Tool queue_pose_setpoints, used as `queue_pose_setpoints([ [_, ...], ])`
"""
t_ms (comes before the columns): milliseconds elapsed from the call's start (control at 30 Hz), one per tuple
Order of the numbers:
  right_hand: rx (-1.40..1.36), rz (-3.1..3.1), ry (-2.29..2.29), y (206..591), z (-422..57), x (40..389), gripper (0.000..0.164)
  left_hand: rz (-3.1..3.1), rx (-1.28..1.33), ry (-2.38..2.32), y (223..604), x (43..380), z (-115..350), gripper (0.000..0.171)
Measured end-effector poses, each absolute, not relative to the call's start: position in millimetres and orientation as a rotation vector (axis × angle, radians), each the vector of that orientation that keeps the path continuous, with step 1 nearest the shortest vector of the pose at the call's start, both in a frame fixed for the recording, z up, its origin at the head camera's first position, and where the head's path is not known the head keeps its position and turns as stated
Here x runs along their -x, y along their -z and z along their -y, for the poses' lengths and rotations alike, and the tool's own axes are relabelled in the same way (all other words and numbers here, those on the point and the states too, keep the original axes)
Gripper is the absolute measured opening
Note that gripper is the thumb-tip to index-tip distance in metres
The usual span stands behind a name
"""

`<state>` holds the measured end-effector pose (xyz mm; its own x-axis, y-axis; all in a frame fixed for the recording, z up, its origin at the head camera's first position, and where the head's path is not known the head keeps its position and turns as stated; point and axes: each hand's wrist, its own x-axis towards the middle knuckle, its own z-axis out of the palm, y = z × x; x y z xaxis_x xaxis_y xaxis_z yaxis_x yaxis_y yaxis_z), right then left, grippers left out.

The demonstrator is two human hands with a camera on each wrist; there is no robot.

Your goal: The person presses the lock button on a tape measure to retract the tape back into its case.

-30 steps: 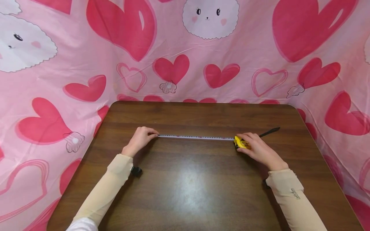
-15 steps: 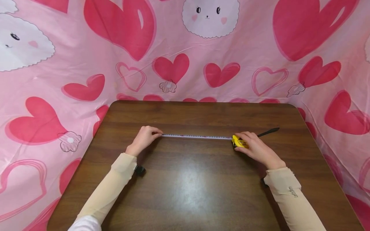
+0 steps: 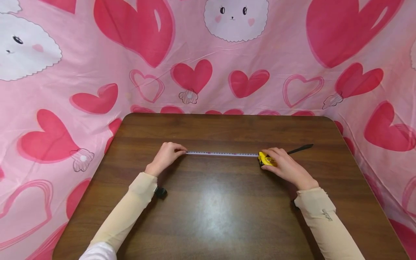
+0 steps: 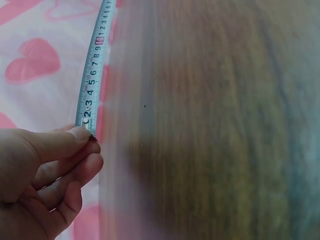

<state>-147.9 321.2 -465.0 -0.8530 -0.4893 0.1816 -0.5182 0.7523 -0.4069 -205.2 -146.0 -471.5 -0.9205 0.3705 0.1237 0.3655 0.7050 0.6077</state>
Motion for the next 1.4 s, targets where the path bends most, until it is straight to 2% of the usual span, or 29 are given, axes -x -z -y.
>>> queue_pose_setpoints([
  [1400, -0.856, 2.924, -0.676, 467.4, -297.4, 156.6, 0.061, -2.87, -0.668, -1.054, 478.6, 204.9, 118.0, 0.012],
])
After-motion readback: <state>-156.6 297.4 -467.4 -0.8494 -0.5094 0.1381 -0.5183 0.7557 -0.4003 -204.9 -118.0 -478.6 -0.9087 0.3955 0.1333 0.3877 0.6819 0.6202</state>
